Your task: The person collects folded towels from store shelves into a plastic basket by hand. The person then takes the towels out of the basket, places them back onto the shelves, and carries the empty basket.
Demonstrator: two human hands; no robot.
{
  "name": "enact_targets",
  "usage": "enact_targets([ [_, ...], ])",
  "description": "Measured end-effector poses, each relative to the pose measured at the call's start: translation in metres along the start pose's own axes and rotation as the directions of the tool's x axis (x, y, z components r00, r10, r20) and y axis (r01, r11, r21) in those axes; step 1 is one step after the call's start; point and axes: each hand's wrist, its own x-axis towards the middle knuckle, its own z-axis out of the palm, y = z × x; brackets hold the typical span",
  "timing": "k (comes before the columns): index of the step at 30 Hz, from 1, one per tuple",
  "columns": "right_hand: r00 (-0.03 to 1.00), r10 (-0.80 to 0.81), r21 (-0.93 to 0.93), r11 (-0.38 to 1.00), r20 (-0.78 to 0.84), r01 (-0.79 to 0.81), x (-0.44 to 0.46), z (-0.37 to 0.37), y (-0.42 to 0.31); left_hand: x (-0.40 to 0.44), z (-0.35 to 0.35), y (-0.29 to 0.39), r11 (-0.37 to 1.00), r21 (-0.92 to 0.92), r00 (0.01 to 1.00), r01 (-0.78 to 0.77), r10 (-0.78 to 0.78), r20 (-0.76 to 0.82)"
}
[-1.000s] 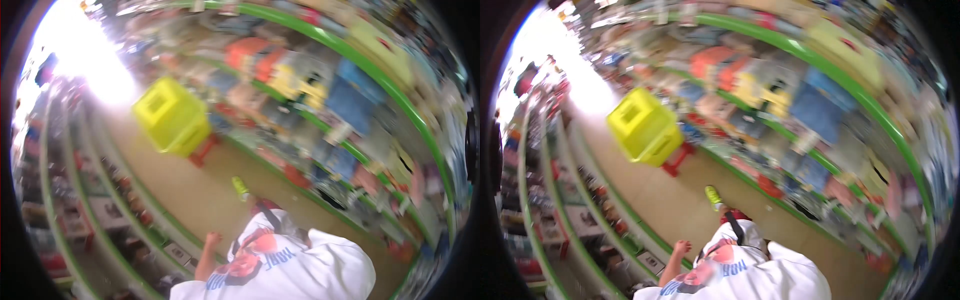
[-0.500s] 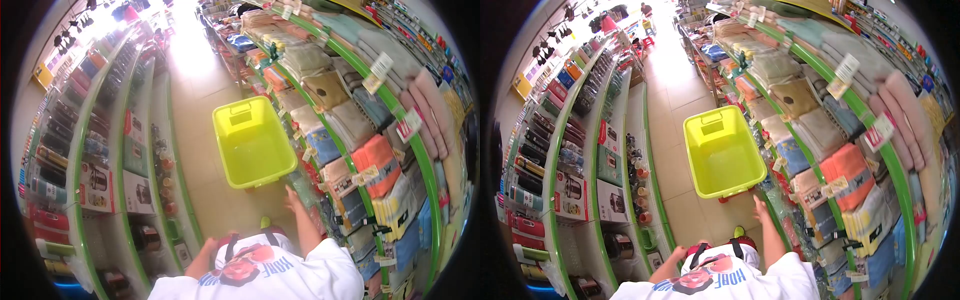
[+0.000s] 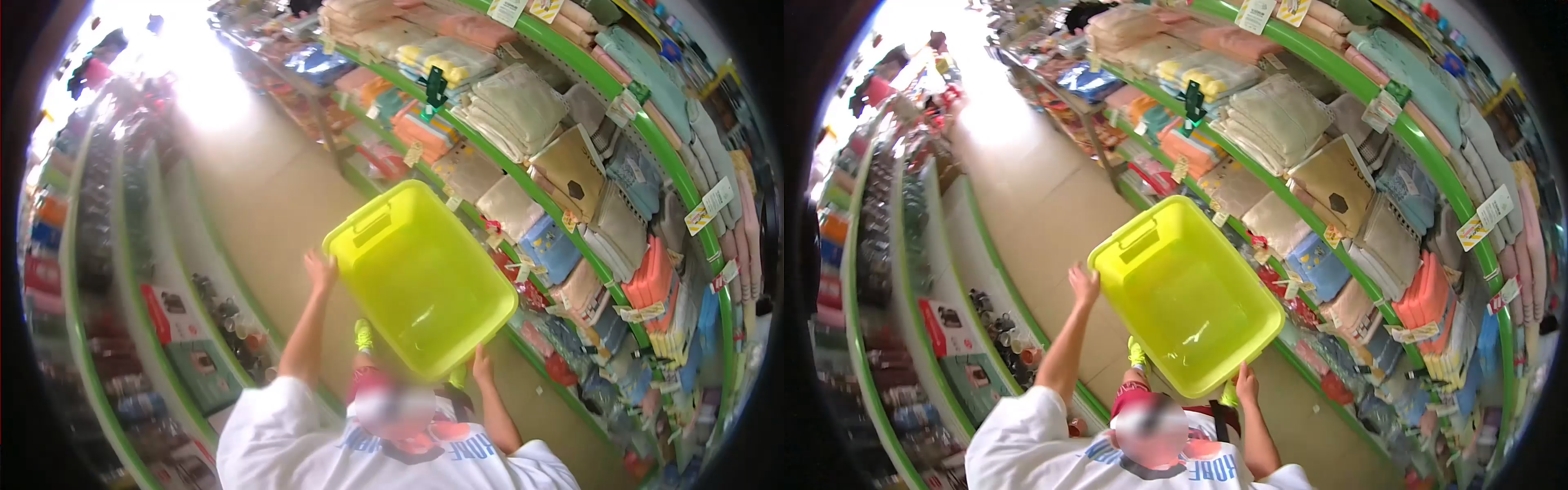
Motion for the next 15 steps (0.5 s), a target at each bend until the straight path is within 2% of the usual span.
enact_targets([
  [1,0.996,0.079,0.062,0.995,-0.030,-0.077,-0.010,0.006,-0.010,0.028,0.003,0.002,0.993,-0.018,0.993,-0.113,0.113,0.016],
  [2,0.986,0.157,0.128,0.981,-0.061,-0.149,-0.020,0.012,-0.020,0.052,0.009,0.006,0.991,-0.036,0.978,-0.132,0.136,0.156],
  [4,0.965,0.254,0.399,0.893,-0.064,-0.209,-0.034,0.048,-0.026,0.090,0.020,0.013,0.980,-0.065,0.883,-0.187,0.197,0.426],
  [5,0.939,0.253,0.076,0.967,-0.233,-0.242,-0.047,0.063,-0.030,0.101,0.036,0.005,0.961,-0.086,0.805,-0.262,0.267,0.530],
  [8,0.842,0.371,0.047,0.922,-0.391,-0.384,-0.066,0.108,-0.026,0.100,0.037,0.007,0.961,-0.086,0.750,-0.262,0.258,0.608],
  [9,0.835,0.341,0.034,0.931,-0.432,-0.362,-0.072,0.114,-0.035,0.099,0.038,0.014,0.956,-0.088,0.748,-0.279,0.274,0.604],
  [11,0.794,0.384,-0.033,0.892,-0.472,-0.451,-0.080,0.107,-0.039,0.087,0.035,0.006,0.950,-0.073,0.745,-0.304,0.285,0.603],
  [12,0.775,0.404,-0.065,0.867,-0.486,-0.493,-0.079,0.100,-0.041,0.081,0.038,0.005,0.952,-0.072,0.697,-0.296,0.267,0.665],
  [14,0.746,0.421,-0.070,0.847,-0.516,-0.526,-0.089,0.087,-0.033,0.056,0.034,0.002,0.955,-0.105,0.694,-0.278,0.275,0.665],
  [15,0.728,0.462,-0.050,0.827,-0.506,-0.559,-0.092,0.080,-0.026,0.047,0.027,0.009,0.967,-0.117,0.658,-0.226,0.240,0.714],
])
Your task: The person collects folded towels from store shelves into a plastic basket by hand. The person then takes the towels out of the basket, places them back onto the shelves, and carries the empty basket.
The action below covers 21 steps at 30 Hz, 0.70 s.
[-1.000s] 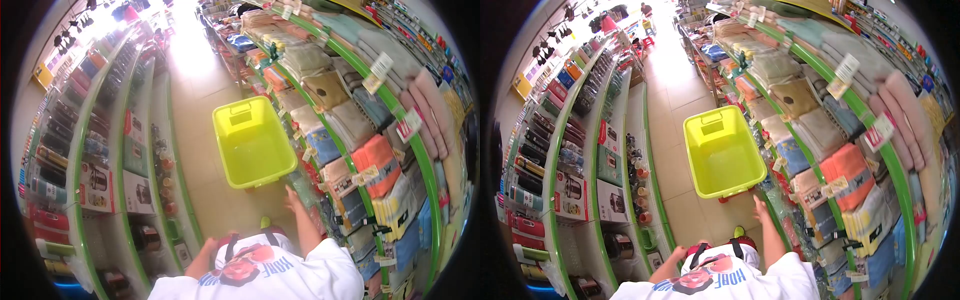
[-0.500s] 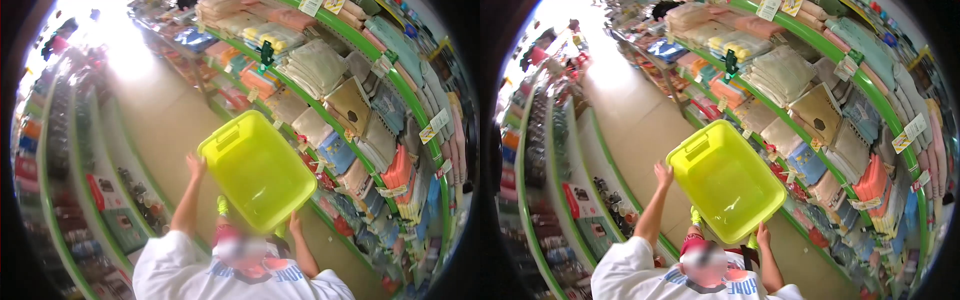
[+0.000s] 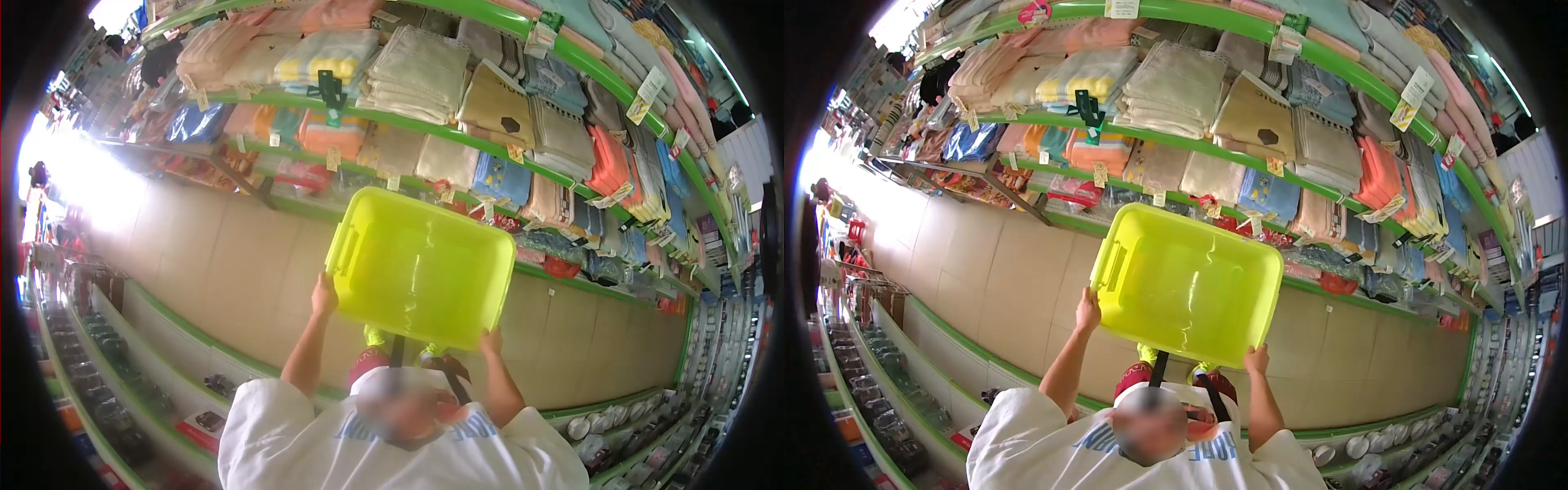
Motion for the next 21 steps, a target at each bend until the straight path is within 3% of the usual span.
enact_targets([
  [1,0.999,0.035,-0.014,0.999,0.017,-0.035,0.007,-0.007,0.010,-0.009,0.008,0.004,0.999,-0.053,1.000,0.002,-0.003,-0.014],
  [3,0.997,0.079,-0.011,0.997,0.026,-0.079,0.008,-0.020,0.032,-0.024,0.018,0.017,0.998,-0.043,0.994,0.047,-0.043,0.104],
  [5,0.996,0.085,0.042,0.995,0.003,-0.085,0.011,-0.031,0.045,-0.038,0.033,0.027,0.995,-0.090,0.998,-0.048,0.052,0.047],
  [9,0.993,0.105,-0.093,0.990,-0.051,-0.109,0.044,-0.038,0.113,-0.064,0.059,0.051,0.996,-0.091,0.983,0.010,0.007,0.184],
  [12,0.978,0.208,0.076,0.975,0.027,-0.209,0.054,-0.061,0.141,-0.079,0.082,0.061,0.987,-0.103,0.976,-0.122,0.138,0.171],
  [15,0.979,0.192,0.194,0.960,0.075,-0.203,0.067,-0.073,0.179,-0.093,0.093,0.082,0.995,-0.046,0.959,-0.094,0.103,0.266],
  [18,0.997,-0.080,0.324,0.943,-0.014,0.080,0.088,-0.063,0.221,-0.092,0.107,0.083,0.989,0.015,0.952,-0.144,0.135,0.275],
  [20,0.999,-0.048,0.287,0.957,-0.001,0.046,0.098,-0.057,0.234,-0.090,0.118,0.079,0.996,0.025,0.961,-0.086,0.077,0.267],
  [21,0.995,-0.090,0.411,0.906,-0.034,0.096,0.087,-0.059,0.224,-0.085,0.122,0.074,0.999,0.032,0.968,-0.031,0.021,0.251],
])
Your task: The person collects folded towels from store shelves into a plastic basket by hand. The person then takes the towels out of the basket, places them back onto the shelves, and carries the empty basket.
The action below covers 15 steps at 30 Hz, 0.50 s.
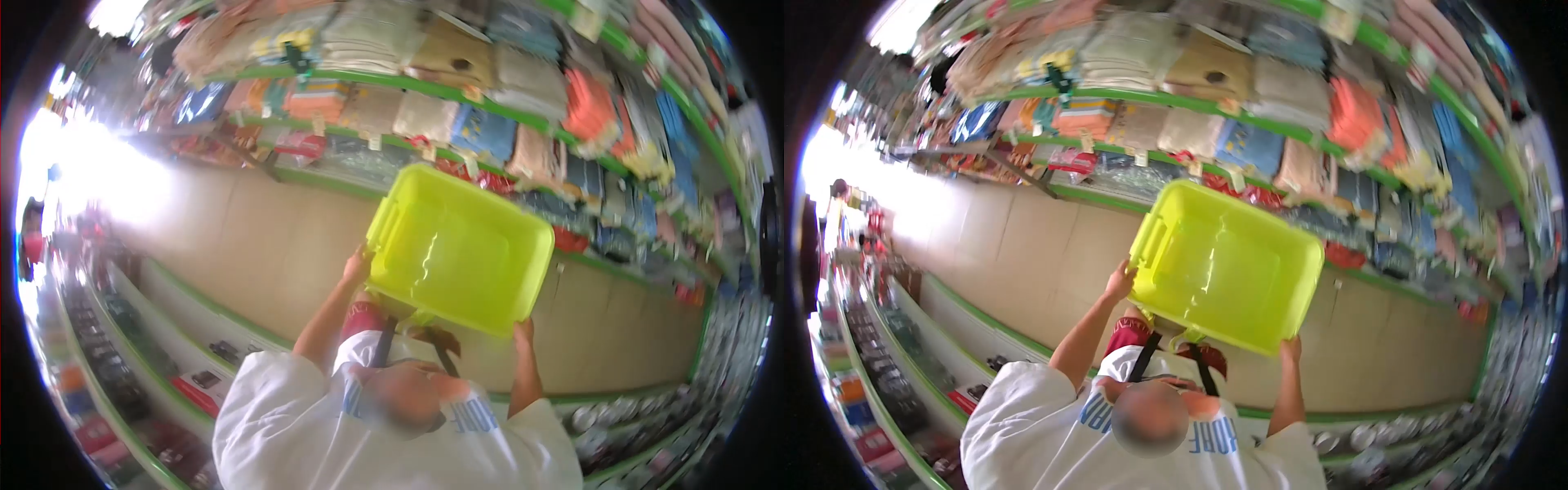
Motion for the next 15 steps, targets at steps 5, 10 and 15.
enact_targets([
  [5,0.998,0.028,-0.098,0.995,0.053,-0.022,-0.028,-0.016,-0.038,-0.003,-0.002,0.007,0.912,-0.382,0.988,0.149,-0.120,0.100],
  [10,0.999,0.033,0.001,0.999,0.011,-0.033,-0.046,-0.039,-0.050,-0.016,-0.007,0.034,0.954,-0.286,0.991,0.091,-0.057,0.124],
  [15,0.999,0.038,-0.003,0.999,-0.020,-0.038,-0.057,-0.101,-0.041,-0.033,0.024,0.048,0.942,-0.333,0.974,-0.031,0.103,0.200],
])
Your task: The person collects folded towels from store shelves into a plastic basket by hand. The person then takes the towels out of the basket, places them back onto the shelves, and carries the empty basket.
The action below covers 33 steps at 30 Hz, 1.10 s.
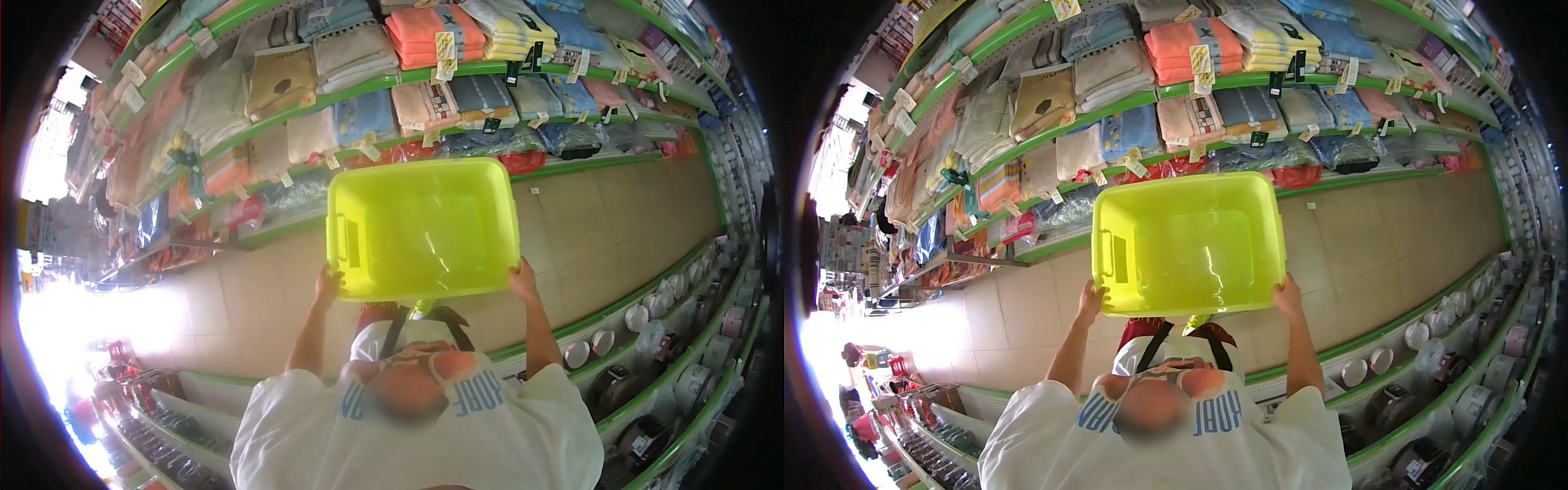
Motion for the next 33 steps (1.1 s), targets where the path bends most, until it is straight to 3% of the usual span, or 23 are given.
enact_targets([
  [2,0.999,0.012,0.013,1.000,-0.030,-0.012,0.001,-0.030,0.022,-0.009,0.031,0.013,1.000,0.014,1.000,-0.017,0.016,0.023],
  [6,0.983,-0.144,0.071,0.986,-0.113,0.153,-0.014,-0.106,0.104,-0.021,0.100,0.033,0.994,0.100,0.992,-0.038,0.025,0.126],
  [7,0.986,-0.078,-0.109,0.992,-0.145,0.063,-0.038,-0.135,0.098,-0.025,0.117,0.040,0.987,0.150,0.988,-0.060,0.037,0.151],
  [8,0.971,-0.035,-0.004,0.999,-0.236,0.035,-0.063,-0.152,0.098,-0.040,0.133,0.061,0.981,0.182,0.979,-0.070,0.032,0.203],
  [9,0.976,-0.090,-0.028,0.996,-0.201,0.086,-0.075,-0.177,0.127,-0.053,0.148,0.082,0.973,0.215,0.966,-0.083,0.025,0.257],
  [10,0.978,0.005,0.140,0.990,-0.208,0.025,-0.102,-0.195,0.124,-0.049,0.169,0.074,0.953,0.242,0.953,-0.180,0.108,0.284],
  [12,0.946,0.162,0.117,0.984,-0.280,-0.133,-0.160,-0.221,0.078,-0.049,0.208,0.060,0.912,0.186,0.893,-0.366,0.289,0.344],
  [13,0.923,0.223,0.090,0.975,-0.314,-0.205,-0.177,-0.233,0.097,-0.054,0.224,0.058,0.889,0.105,0.850,-0.445,0.383,0.363],
  [14,0.892,0.288,0.068,0.957,-0.349,-0.282,-0.196,-0.244,0.114,-0.061,0.235,0.066,0.908,0.167,0.861,-0.384,0.286,0.421],
  [17,0.845,0.317,0.210,0.946,-0.432,-0.247,-0.253,-0.244,0.104,-0.071,0.263,0.064,0.876,0.074,0.780,-0.477,0.382,0.496],
  [18,0.822,0.308,0.182,0.951,-0.478,-0.251,-0.268,-0.241,0.109,-0.074,0.265,0.074,0.920,0.111,0.768,-0.375,0.242,0.593],
  [21,0.761,0.365,0.200,0.931,-0.536,-0.306,-0.301,-0.233,0.162,-0.083,0.266,0.087,0.898,0.089,0.713,-0.432,0.279,0.644],
  [22,0.741,0.414,0.223,0.910,-0.529,-0.350,-0.306,-0.223,0.142,-0.079,0.269,0.081,0.890,0.120,0.696,-0.440,0.255,0.671],
  [25,0.711,0.489,0.244,0.871,-0.505,-0.426,-0.310,-0.204,0.161,-0.070,0.267,0.060,0.809,0.160,0.688,-0.566,0.357,0.632],
  [27,0.760,0.500,0.210,0.866,-0.416,-0.454,-0.303,-0.195,0.176,-0.060,0.258,0.055,0.806,0.243,0.710,-0.540,0.280,0.646],
  [29,0.760,0.528,0.227,0.849,-0.380,-0.476,-0.297,-0.179,0.145,-0.051,0.249,0.043,0.809,0.267,0.699,-0.524,0.229,0.677],
  [33,0.714,0.524,0.170,0.844,-0.464,-0.509,-0.302,-0.147,0.138,-0.020,0.240,0.071,0.849,0.229,0.649,-0.477,0.165,0.742],
])
